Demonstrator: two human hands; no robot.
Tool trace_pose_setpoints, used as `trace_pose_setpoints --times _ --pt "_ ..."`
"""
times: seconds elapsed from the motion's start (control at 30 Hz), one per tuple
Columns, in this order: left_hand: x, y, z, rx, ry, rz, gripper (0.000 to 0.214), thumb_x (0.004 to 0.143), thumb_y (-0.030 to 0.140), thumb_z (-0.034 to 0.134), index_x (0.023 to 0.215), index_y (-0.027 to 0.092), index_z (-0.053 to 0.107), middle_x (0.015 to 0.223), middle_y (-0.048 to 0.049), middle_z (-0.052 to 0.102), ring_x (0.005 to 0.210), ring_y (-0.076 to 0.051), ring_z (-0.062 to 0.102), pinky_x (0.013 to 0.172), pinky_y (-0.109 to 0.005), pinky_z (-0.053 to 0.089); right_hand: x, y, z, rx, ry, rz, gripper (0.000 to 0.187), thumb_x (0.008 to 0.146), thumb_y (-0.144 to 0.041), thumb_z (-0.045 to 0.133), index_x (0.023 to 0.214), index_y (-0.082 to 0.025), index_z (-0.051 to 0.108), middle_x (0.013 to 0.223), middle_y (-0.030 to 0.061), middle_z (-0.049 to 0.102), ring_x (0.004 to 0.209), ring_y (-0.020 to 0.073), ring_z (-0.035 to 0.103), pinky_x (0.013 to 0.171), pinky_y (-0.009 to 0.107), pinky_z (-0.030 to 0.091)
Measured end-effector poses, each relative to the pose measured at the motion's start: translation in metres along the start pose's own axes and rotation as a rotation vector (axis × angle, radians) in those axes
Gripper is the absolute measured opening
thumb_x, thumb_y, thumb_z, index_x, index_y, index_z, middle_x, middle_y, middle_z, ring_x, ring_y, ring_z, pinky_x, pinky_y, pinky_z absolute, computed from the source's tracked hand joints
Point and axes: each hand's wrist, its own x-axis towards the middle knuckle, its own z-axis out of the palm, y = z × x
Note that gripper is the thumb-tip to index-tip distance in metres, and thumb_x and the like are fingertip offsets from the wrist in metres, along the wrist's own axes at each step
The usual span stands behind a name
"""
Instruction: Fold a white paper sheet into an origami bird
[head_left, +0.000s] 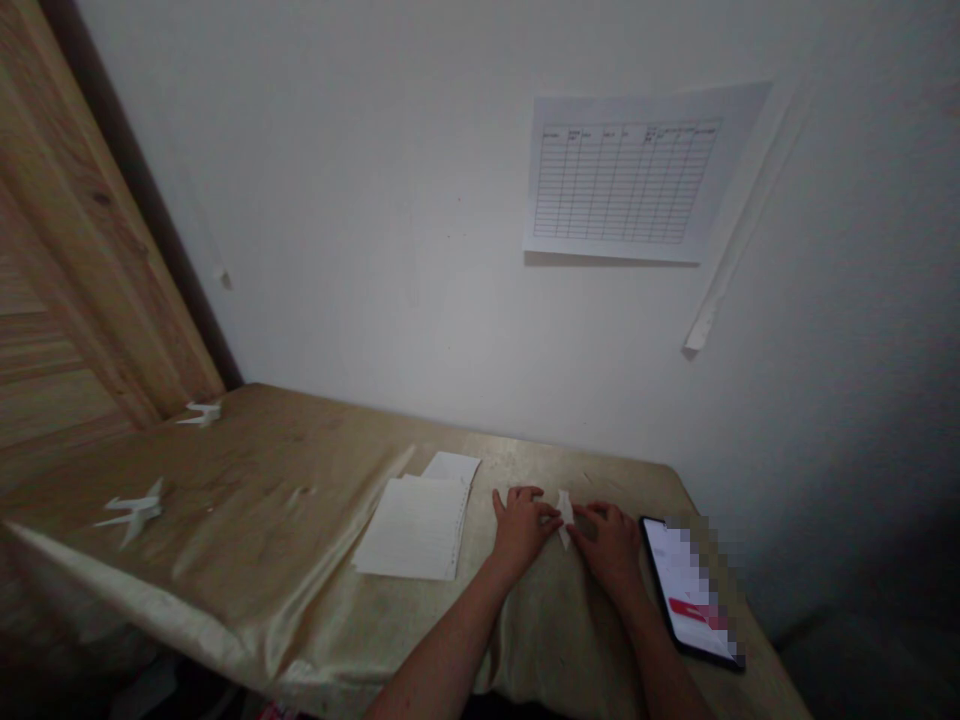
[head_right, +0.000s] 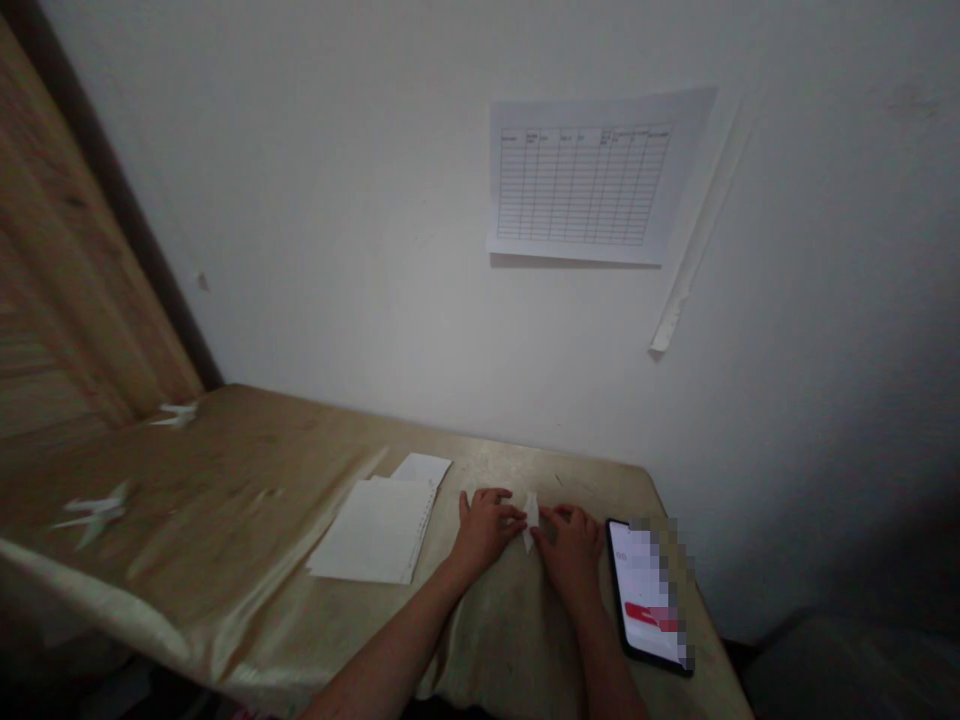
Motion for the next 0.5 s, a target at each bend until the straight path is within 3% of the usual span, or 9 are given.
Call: trace_pose_setpoints --times 0.13,0.2,0.37,0.5 --pt "0.0046 -0.0023 0.0007 -0.011 0.027 -0.042 0.011 0.085 0.042 0.069 0.088 0.036 0.078 0.125 0.0005 0.065 0.125 -0.027 0.05 0.117 -0.065 0.008 0.0008 -0.0008 -0.0017 0.009 -0.02 0.008 0.028 0.083 -0.039 0.066 0.11 -0.036 0.074 0.116 0.0059 0.064 0.111 0.0275 0.055 0.1 0.041 0.035" --pt "0.0062 -0.0031 0.0006 -0.002 0.038 -0.06 0.016 0.082 0.043 0.071 0.095 0.037 0.077 0.126 -0.0005 0.064 0.126 -0.027 0.05 0.118 -0.063 0.01 0.0009 -0.0017 -0.0027 0.008 -0.025 0.013 0.028 0.083 -0.038 0.066 0.109 -0.037 0.074 0.116 0.0055 0.064 0.111 0.0268 0.055 0.1 0.041 0.035" --pt "0.0065 -0.0041 -0.0001 0.072 0.02 -0.105 0.057 0.075 0.052 0.073 0.128 0.033 0.065 0.144 -0.0086 0.051 0.137 -0.033 0.037 0.12 -0.055 0.013 0.0005 -0.0043 -0.0041 -0.001 -0.036 0.028 0.032 0.081 -0.039 0.068 0.113 -0.037 0.072 0.116 0.0052 0.064 0.112 0.0274 0.055 0.101 0.041 0.035" --pt "0.0044 -0.0026 -0.0006 0.091 -0.032 -0.084 0.049 0.077 0.056 0.069 0.124 0.041 0.067 0.153 -0.0052 0.043 0.143 -0.034 0.029 0.119 -0.058 0.009 0.0001 -0.005 -0.0037 -0.001 -0.045 0.03 0.033 0.085 -0.042 0.064 0.116 -0.035 0.071 0.118 0.0062 0.063 0.114 0.0278 0.053 0.104 0.043 0.032"
